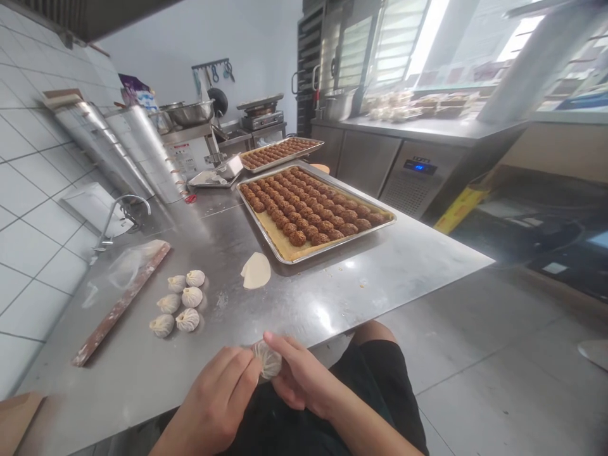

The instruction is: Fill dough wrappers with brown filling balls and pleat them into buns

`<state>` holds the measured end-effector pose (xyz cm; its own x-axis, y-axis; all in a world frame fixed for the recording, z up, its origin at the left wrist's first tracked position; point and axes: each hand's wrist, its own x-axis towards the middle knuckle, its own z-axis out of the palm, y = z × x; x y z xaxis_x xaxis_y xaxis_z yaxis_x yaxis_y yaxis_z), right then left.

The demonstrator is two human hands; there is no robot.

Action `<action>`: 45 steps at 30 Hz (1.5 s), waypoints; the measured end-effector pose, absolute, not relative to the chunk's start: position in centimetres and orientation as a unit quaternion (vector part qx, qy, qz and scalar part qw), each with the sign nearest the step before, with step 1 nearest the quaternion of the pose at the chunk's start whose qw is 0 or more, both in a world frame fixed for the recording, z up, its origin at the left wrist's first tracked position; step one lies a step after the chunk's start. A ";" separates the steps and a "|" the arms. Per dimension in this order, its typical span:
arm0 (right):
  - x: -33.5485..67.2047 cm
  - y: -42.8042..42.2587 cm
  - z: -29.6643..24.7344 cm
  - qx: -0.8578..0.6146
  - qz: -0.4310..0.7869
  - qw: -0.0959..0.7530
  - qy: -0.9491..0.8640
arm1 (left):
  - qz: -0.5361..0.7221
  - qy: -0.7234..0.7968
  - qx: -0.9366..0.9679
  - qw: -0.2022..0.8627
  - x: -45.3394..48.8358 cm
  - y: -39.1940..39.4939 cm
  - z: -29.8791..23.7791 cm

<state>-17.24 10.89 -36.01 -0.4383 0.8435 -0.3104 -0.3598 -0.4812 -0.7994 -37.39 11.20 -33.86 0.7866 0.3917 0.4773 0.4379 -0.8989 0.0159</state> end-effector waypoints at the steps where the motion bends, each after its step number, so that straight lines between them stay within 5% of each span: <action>1: -17.2 10.9 -36.0 -0.356 0.784 0.389 -0.327 | -0.238 -0.223 -0.944 0.046 -37.5 11.2 -33.9; 10: -17.8 11.4 -36.1 -0.417 0.717 0.397 -0.393 | -0.237 -0.239 -0.940 0.047 -36.8 11.1 -33.8; 16: -18.7 11.3 -36.6 -0.342 0.797 0.454 -0.203 | -0.304 -0.374 -0.875 -0.053 -36.8 11.2 -34.2; 21: -19.9 11.8 -36.5 -0.344 0.783 0.464 -0.231 | -0.266 -0.423 -0.851 -0.163 -36.4 11.9 -36.0; 24: -19.3 13.7 -36.3 -0.457 0.631 0.459 -0.427 | -0.267 -0.469 -0.829 -0.147 -36.9 14.7 -36.3; 27: -18.2 17.6 -35.8 -0.573 0.318 0.410 -0.635 | -0.234 -0.553 -0.797 -0.069 -38.5 19.8 -35.4; 31: -18.3 23.7 -35.4 -0.603 0.206 0.366 -0.678 | -0.218 -0.568 -0.792 -0.049 -40.4 26.6 -33.9; 39: -19.5 28.4 -35.9 -0.623 0.233 0.320 -0.675 | -0.284 -0.552 -0.778 -0.096 -39.2 26.3 -33.0; 45: -18.6 25.3 -34.3 -0.508 0.387 0.328 -0.696 | -0.320 -0.522 -0.734 -0.294 -37.8 23.3 -34.2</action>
